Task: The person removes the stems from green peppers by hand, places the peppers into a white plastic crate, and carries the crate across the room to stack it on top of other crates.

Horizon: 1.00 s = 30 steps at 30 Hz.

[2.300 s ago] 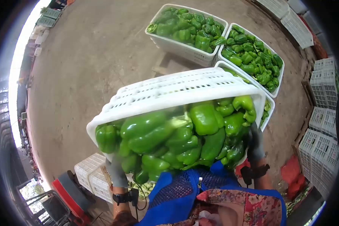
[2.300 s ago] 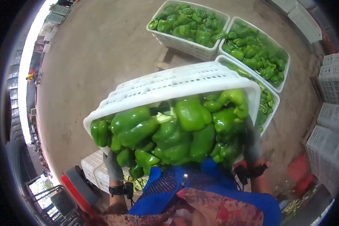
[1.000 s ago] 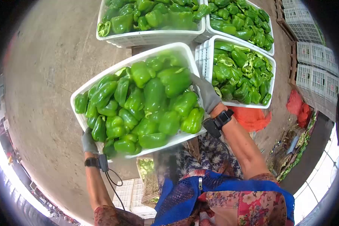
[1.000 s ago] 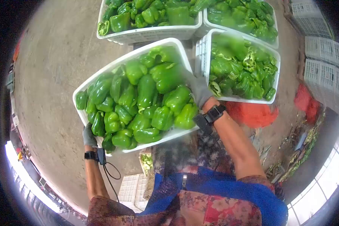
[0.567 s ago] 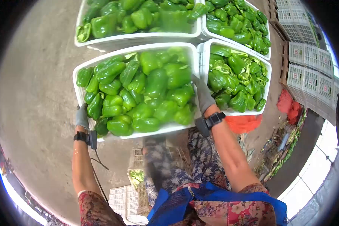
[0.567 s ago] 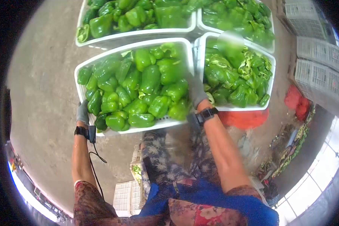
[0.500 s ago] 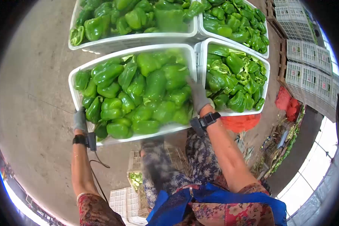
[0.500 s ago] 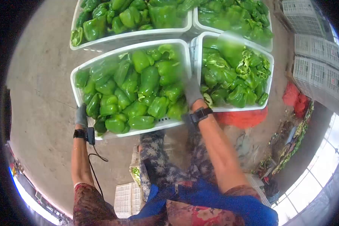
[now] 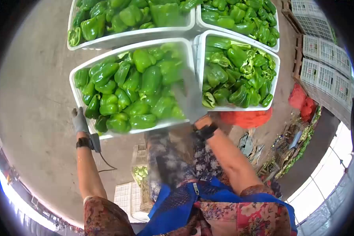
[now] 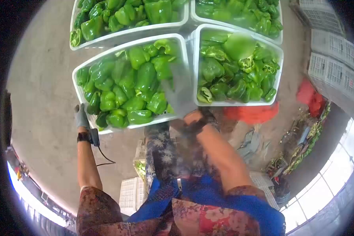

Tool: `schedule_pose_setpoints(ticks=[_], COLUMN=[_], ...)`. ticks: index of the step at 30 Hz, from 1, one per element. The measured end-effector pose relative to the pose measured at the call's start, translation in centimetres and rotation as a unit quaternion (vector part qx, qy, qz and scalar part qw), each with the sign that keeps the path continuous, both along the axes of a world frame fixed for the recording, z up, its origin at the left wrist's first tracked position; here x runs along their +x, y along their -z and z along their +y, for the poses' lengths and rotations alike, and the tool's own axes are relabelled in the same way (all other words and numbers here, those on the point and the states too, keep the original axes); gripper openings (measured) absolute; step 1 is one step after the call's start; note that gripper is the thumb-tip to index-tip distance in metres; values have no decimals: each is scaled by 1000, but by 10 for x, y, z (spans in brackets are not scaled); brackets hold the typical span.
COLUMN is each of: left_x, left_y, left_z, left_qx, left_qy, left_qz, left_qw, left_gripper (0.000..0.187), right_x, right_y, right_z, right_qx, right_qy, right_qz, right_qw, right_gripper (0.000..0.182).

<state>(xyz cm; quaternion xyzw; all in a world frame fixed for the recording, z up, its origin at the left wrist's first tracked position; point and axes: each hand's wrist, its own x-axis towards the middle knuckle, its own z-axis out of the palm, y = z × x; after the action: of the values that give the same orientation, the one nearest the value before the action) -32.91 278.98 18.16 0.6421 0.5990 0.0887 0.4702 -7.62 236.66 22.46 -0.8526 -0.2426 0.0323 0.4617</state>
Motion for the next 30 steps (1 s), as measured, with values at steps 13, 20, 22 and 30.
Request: schedule_pose_setpoints(ticks=[13,20,22,30], left_x=[151,160,186,172], left_y=[42,64,34,41], left_z=[-517,-545,-538,-573], left_qx=[-472,-376,-491,-384], left_qy=[-88,-94,-229,-188], left_qz=[-52,-111,-141,-129], left_qw=[876,915,828,895], left_gripper=[45,41,36,38], right_x=[216,229,230,216], right_y=[37,57,58,52], right_z=[-36,-42,-43,-48], right_qx=[-299,-202,-175,-222], right_qy=[-277,-289,-293,-324], right_qz=[-267,-273,-288,-277], right_qw=[873,895,895,877], right_gripper=[25,22,23,22])
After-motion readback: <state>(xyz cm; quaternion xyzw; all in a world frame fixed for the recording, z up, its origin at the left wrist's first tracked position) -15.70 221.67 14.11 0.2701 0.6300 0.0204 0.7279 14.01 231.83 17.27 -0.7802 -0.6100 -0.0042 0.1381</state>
